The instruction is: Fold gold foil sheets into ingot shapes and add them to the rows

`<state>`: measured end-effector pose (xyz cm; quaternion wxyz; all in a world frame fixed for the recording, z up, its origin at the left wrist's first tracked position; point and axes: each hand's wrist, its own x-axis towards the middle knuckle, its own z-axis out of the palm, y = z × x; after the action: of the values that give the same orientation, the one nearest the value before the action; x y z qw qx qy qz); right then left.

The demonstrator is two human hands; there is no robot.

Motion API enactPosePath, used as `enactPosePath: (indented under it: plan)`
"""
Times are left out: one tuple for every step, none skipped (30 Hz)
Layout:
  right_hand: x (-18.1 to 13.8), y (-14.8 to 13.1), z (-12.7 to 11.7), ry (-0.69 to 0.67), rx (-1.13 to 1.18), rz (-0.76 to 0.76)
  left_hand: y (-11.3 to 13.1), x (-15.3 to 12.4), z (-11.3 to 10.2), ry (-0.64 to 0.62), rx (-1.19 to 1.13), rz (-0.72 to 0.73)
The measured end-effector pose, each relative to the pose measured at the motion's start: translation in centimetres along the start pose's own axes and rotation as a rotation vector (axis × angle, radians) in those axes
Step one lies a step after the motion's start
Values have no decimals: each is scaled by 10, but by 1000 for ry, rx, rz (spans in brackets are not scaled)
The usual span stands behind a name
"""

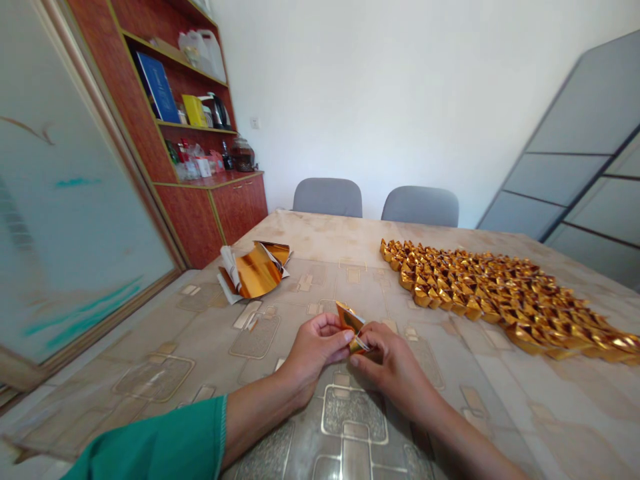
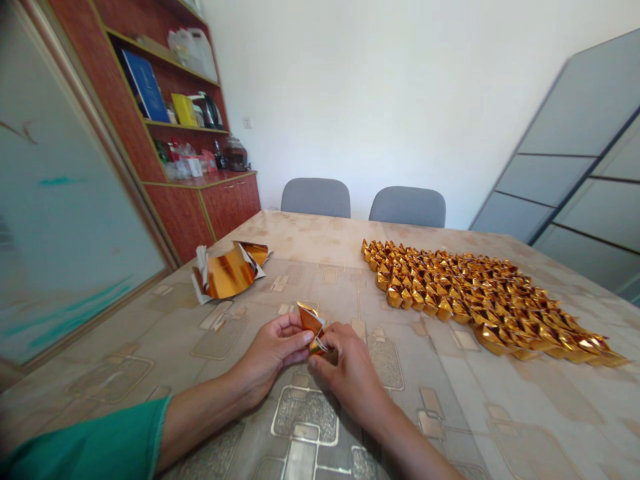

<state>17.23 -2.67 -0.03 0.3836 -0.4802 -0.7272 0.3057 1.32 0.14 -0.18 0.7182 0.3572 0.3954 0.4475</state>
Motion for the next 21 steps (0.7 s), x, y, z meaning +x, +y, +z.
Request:
enactPosePath:
  plan:
    - [0, -1, 0, 3, 1, -1, 0, 0, 0, 1, 3, 3]
    - [0, -2, 0, 3, 4, -4, 0, 0, 0, 0, 4, 7]
    - [1, -3, 0, 0, 10, -7, 0, 0, 0, -2, 3, 10]
    - [1, -4, 0, -6, 19, -11, 0, 0, 0, -5, 0, 12]
    - [1, -4, 0, -10, 27, -16, 0, 0, 0, -8, -4, 13]
    - [1, -4, 0, -12, 33, -19, 1, 0, 0, -8, -8, 14]
    - [0, -4, 1, -10, 38, -12, 1, 0, 0, -6, -13, 14]
    - [0, -4, 2, -3, 46, 4, 1, 0, 0, -3, -16, 13]
    - [-1, -4, 3, 11, 55, 28, 1, 0, 0, -1, -16, 13]
    - [-1, -3, 4, 24, 68, 55, 1, 0, -1, -1, -14, 14]
    - [-2, -1, 5, 37, 80, 82, 1, 0, 0, -1, -12, 15]
    - [-2, 0, 6, 47, 91, 103, 1, 0, 0, -6, -10, 15]
    - [-3, 1, 7, 55, 99, 117, 1, 0, 0, -14, -8, 13]
    - [-3, 2, 7, 60, 107, 126, 1, -1, 0, -24, -7, 9]
    - [-3, 4, 8, 61, 120, 133, 1, -2, 0, -33, -7, 3]
    - [-2, 5, 8, 60, 138, 139, 1, -2, 1, -40, -9, -3]
    - [-2, 6, 8, 62, 163, 143, 1, -2, 1, -43, -12, -8]
    - [-1, 6, 8, 63, 196, 143, 1, -2, 1, -43, -19, -10]
    - [-1, 6, 8, 64, 235, 138, 1, -2, 1, -39, -29, -9]
    - [-1, 7, 8, 64, 279, 131, 1, -1, 0, -36, -43, -9]
    - [-1, 6, 8, 63, 326, 127, 1, 0, 0, -32, -60, -10]
